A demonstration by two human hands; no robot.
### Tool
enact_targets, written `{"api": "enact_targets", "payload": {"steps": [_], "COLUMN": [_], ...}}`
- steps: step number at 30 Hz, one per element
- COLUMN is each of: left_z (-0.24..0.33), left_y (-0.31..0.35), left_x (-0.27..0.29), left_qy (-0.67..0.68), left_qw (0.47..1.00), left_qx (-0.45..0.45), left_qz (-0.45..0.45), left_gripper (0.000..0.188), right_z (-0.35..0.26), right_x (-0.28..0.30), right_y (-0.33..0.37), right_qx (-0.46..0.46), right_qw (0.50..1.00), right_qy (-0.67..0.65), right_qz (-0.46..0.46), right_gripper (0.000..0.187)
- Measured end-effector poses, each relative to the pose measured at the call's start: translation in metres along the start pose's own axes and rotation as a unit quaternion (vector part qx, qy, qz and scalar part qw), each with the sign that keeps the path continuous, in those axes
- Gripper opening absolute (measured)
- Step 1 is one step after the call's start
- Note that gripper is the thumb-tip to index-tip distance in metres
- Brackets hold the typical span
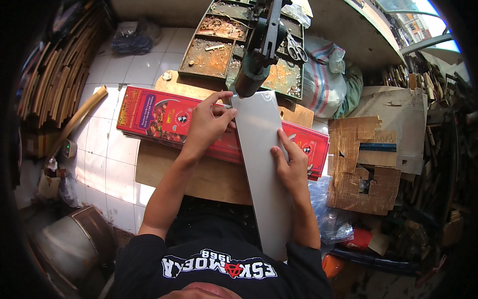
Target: The person trims the edges of a stack of printed paper boards using scissors and a manual press machine, then aligns the stack and checks the corners.
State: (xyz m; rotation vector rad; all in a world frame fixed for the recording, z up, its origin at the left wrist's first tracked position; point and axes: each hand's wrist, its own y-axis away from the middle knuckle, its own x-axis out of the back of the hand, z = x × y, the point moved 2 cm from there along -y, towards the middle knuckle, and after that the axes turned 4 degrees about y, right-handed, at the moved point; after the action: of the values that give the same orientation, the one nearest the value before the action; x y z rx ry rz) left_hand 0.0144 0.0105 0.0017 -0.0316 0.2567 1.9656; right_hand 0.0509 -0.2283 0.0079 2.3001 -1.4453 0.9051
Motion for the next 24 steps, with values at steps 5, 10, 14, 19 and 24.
{"api": "enact_targets", "payload": {"steps": [5,10,14,19,24], "left_z": [-0.0032,-0.0024,-0.0021,-0.0014,-0.0024], "left_y": [-0.0006,-0.0004,0.0001,0.0010,0.0001], "left_x": [0.0012,0.0005,0.0005,0.0007,0.0007], "left_qy": [0.006,0.006,0.007,0.007,-0.005], "left_qw": [1.000,1.000,1.000,1.000,1.000], "left_qx": [-0.003,0.001,-0.001,-0.004,-0.011], "left_qz": [0.003,0.004,0.003,0.003,0.006], "left_gripper": [0.042,0.042,0.042,0.041,0.040], "right_z": [-0.0027,0.0059,0.0039,-0.0008,-0.0031], "right_x": [-0.0011,-0.0019,-0.0022,-0.0011,-0.0008], "right_y": [0.0006,0.0002,0.0005,0.0012,0.0001], "right_qx": [-0.010,-0.001,-0.011,-0.018,-0.022], "right_qw": [1.000,1.000,1.000,1.000,1.000], "right_qy": [0.005,-0.010,-0.019,-0.001,-0.010], "right_qz": [-0.007,-0.002,-0.002,-0.006,-0.009], "right_gripper": [0.047,0.046,0.047,0.046,0.046]}}
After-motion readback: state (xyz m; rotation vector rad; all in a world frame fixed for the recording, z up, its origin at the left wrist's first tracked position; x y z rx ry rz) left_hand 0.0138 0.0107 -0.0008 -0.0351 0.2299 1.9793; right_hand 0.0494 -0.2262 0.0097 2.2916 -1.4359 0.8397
